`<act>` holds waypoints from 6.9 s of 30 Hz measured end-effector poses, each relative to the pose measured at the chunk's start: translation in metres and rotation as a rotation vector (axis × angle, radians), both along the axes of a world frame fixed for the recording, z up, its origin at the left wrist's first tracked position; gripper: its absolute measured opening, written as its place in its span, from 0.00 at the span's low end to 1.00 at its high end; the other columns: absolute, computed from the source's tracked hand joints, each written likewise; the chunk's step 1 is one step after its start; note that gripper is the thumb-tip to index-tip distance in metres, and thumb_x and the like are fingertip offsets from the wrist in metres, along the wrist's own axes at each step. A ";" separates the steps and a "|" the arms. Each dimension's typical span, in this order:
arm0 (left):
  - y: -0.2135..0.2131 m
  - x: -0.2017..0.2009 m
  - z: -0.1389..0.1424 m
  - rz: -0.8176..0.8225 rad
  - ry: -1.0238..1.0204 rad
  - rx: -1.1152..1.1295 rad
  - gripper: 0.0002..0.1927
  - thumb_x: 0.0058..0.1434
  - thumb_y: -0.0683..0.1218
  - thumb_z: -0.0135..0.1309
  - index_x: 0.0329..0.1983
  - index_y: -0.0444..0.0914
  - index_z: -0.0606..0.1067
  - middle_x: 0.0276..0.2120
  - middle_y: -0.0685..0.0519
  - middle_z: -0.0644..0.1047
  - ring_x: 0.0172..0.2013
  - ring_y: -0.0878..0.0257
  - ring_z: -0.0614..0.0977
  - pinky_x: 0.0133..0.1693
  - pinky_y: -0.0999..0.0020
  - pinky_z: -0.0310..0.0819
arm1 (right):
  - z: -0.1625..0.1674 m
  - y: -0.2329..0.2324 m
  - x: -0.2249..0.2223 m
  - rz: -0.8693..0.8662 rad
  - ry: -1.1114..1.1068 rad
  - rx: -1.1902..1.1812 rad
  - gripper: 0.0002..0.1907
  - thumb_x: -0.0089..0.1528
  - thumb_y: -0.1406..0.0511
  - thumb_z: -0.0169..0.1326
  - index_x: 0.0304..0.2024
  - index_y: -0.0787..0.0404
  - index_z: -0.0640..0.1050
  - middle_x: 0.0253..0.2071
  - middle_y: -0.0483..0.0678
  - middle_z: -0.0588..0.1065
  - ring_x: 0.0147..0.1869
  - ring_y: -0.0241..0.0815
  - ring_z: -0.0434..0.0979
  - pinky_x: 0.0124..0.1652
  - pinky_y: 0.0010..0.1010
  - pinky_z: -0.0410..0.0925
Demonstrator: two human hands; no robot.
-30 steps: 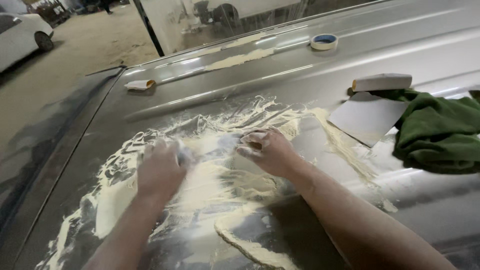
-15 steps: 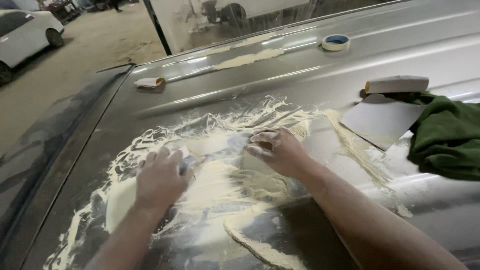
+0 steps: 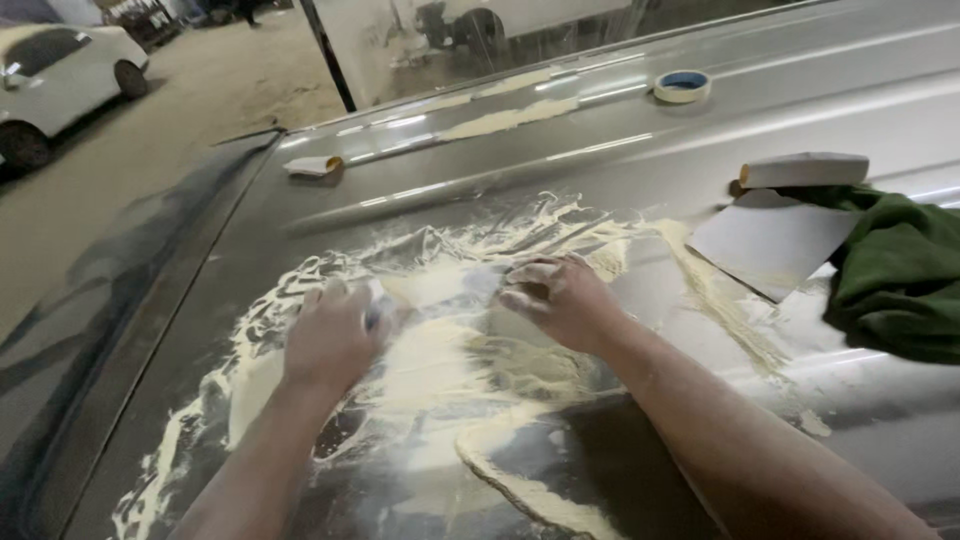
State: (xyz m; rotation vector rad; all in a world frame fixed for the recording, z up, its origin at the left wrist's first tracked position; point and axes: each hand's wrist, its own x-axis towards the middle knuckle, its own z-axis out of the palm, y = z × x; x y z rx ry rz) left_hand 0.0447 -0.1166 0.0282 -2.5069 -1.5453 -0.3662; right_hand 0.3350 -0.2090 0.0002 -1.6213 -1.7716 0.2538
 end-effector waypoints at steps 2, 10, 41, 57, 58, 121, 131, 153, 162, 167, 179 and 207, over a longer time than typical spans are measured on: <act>0.023 0.012 0.006 0.024 -0.010 0.048 0.19 0.60 0.58 0.53 0.46 0.42 0.77 0.48 0.44 0.76 0.52 0.46 0.75 0.54 0.45 0.69 | 0.003 -0.002 0.002 -0.002 -0.010 0.015 0.18 0.63 0.53 0.58 0.45 0.59 0.84 0.43 0.49 0.83 0.42 0.46 0.82 0.45 0.40 0.74; -0.033 0.021 0.000 -0.098 -0.203 -0.103 0.23 0.58 0.63 0.57 0.37 0.39 0.78 0.35 0.47 0.77 0.39 0.52 0.79 0.44 0.52 0.74 | 0.027 -0.011 -0.006 -0.007 0.041 -0.019 0.20 0.62 0.51 0.56 0.49 0.56 0.83 0.48 0.47 0.82 0.44 0.43 0.83 0.47 0.38 0.76; -0.001 -0.067 -0.002 -0.050 -1.783 -0.243 0.09 0.70 0.48 0.57 0.37 0.37 0.76 0.31 0.57 0.77 0.29 0.72 0.73 0.33 0.79 0.72 | 0.025 0.033 -0.127 0.140 -0.662 -0.508 0.34 0.69 0.39 0.32 0.68 0.49 0.60 0.81 0.54 0.37 0.84 0.51 0.29 0.74 0.46 0.31; -0.012 -0.037 0.012 0.016 -1.640 -0.308 0.11 0.67 0.51 0.58 0.33 0.40 0.78 0.29 0.59 0.76 0.28 0.73 0.72 0.31 0.78 0.74 | 0.036 0.012 -0.141 -0.036 -0.594 -0.609 0.33 0.70 0.39 0.32 0.68 0.46 0.66 0.81 0.59 0.32 0.84 0.57 0.23 0.75 0.45 0.28; -0.013 -0.036 0.012 0.033 -1.632 -0.319 0.11 0.67 0.51 0.58 0.32 0.40 0.77 0.29 0.59 0.77 0.28 0.73 0.73 0.30 0.78 0.74 | 0.035 0.015 -0.150 -0.017 -0.606 -0.618 0.33 0.70 0.39 0.32 0.67 0.46 0.67 0.81 0.61 0.32 0.85 0.58 0.23 0.75 0.44 0.29; 0.008 -0.032 0.026 -0.047 -0.750 -0.476 0.34 0.37 0.49 0.75 0.51 0.42 0.78 0.55 0.48 0.74 0.55 0.55 0.76 0.56 0.56 0.74 | 0.025 -0.017 -0.073 -0.002 -0.129 -0.093 0.28 0.62 0.55 0.59 0.62 0.60 0.74 0.65 0.53 0.70 0.61 0.50 0.73 0.58 0.41 0.68; 0.006 -0.022 0.025 -0.085 -0.567 -0.432 0.34 0.41 0.51 0.73 0.55 0.45 0.79 0.54 0.53 0.77 0.48 0.58 0.81 0.53 0.59 0.77 | -0.012 0.042 -0.076 -0.031 -0.237 0.102 0.08 0.65 0.65 0.55 0.41 0.58 0.84 0.44 0.49 0.82 0.50 0.46 0.82 0.52 0.34 0.77; 0.012 -0.003 0.028 -0.267 -0.483 -0.458 0.69 0.29 0.50 0.78 0.77 0.47 0.56 0.71 0.50 0.60 0.69 0.54 0.63 0.69 0.59 0.52 | 0.037 0.040 -0.083 0.140 -0.276 -0.005 0.69 0.43 0.55 0.77 0.74 0.44 0.45 0.79 0.57 0.39 0.80 0.57 0.43 0.69 0.48 0.51; 0.024 -0.008 0.017 -0.292 -0.517 -0.444 0.39 0.38 0.45 0.73 0.59 0.39 0.76 0.52 0.51 0.76 0.54 0.56 0.79 0.60 0.62 0.73 | 0.045 0.074 -0.075 0.076 -0.092 -0.516 0.52 0.46 0.55 0.70 0.72 0.43 0.64 0.52 0.54 0.83 0.54 0.47 0.84 0.61 0.36 0.74; 0.020 -0.006 0.021 -0.437 -0.526 -0.423 0.37 0.45 0.45 0.71 0.61 0.39 0.74 0.61 0.48 0.72 0.60 0.53 0.74 0.62 0.59 0.65 | 0.049 0.068 -0.069 0.203 -0.220 -0.336 0.47 0.50 0.54 0.72 0.70 0.45 0.66 0.62 0.49 0.75 0.58 0.46 0.79 0.63 0.39 0.66; 0.046 0.015 0.008 -0.456 -0.443 -0.133 0.36 0.51 0.36 0.60 0.67 0.39 0.69 0.67 0.45 0.69 0.68 0.50 0.66 0.69 0.60 0.52 | 0.054 0.068 -0.086 -0.019 -0.308 -0.161 0.45 0.57 0.63 0.65 0.74 0.46 0.60 0.73 0.45 0.63 0.66 0.51 0.70 0.60 0.39 0.68; 0.040 0.008 -0.001 -0.462 -0.337 -0.246 0.36 0.49 0.37 0.59 0.65 0.42 0.71 0.64 0.47 0.70 0.64 0.50 0.70 0.66 0.58 0.59 | 0.020 0.091 -0.061 -0.101 -0.435 -0.517 0.32 0.60 0.58 0.62 0.66 0.46 0.70 0.59 0.52 0.75 0.58 0.47 0.75 0.54 0.39 0.74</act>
